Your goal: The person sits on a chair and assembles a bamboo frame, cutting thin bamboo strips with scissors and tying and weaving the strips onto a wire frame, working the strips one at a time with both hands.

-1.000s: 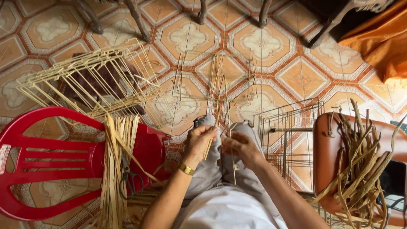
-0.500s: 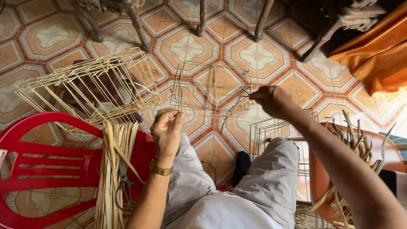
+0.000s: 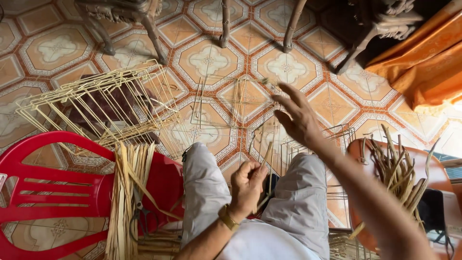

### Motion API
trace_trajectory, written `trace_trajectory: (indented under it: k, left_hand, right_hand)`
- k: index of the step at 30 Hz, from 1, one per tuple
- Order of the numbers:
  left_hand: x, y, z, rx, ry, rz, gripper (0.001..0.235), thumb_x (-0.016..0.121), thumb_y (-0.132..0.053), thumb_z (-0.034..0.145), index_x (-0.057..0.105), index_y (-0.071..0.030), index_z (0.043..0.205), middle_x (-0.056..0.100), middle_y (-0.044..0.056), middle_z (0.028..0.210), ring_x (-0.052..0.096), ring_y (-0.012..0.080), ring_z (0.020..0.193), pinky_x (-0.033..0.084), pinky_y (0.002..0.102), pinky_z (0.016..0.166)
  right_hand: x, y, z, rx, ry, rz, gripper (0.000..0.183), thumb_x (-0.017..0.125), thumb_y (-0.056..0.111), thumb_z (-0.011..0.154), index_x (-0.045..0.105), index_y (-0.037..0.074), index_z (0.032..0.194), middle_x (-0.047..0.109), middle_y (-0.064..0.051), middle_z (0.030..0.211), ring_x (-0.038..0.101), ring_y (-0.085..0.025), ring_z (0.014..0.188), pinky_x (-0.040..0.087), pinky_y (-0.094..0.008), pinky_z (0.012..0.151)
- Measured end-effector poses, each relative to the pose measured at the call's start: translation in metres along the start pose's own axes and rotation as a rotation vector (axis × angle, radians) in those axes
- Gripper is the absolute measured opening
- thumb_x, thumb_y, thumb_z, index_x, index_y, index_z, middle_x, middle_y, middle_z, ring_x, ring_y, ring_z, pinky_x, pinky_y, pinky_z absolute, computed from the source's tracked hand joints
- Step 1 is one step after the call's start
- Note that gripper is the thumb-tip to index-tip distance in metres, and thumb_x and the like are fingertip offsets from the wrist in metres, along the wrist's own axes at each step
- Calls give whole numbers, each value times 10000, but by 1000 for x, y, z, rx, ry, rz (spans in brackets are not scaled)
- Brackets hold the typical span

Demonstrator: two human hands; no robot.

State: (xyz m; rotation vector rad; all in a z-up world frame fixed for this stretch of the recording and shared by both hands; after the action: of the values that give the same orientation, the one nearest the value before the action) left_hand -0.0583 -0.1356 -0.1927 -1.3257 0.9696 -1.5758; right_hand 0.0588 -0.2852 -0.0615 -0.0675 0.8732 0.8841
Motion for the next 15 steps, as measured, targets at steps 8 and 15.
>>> trace_trajectory:
  k: [8, 15]
  left_hand:
    - [1, 40, -26, -107, -8, 63, 143, 669, -178, 1020, 651, -75, 922, 615, -2, 703, 551, 58, 554, 459, 206, 480]
    - [-52, -4, 10, -135, 72, 181, 197, 663, -235, 994, 663, -55, 912, 676, 31, 769, 641, 80, 593, 581, 222, 491]
  right_hand:
    - [103, -6, -147, 992, 206, 778, 503, 564, 411, 982, 667, 20, 1282, 683, -146, 1300, 604, -255, 1248, 441, -440, 1077]
    - [93, -6, -160, 895, 42, 963, 383, 602, 312, 1009, 731, -16, 1160, 747, -137, 1116, 657, -224, 1108, 516, -355, 1016]
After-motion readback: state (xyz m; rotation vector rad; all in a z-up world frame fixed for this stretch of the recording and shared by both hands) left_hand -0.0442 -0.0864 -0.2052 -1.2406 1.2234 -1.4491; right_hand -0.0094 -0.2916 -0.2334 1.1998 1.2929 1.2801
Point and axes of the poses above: each hand's wrist, its own z-axis towards the middle knuckle, its own x-axis out of the palm, y = z × x, the point moved 9 cm from there along z, towards the middle knuckle
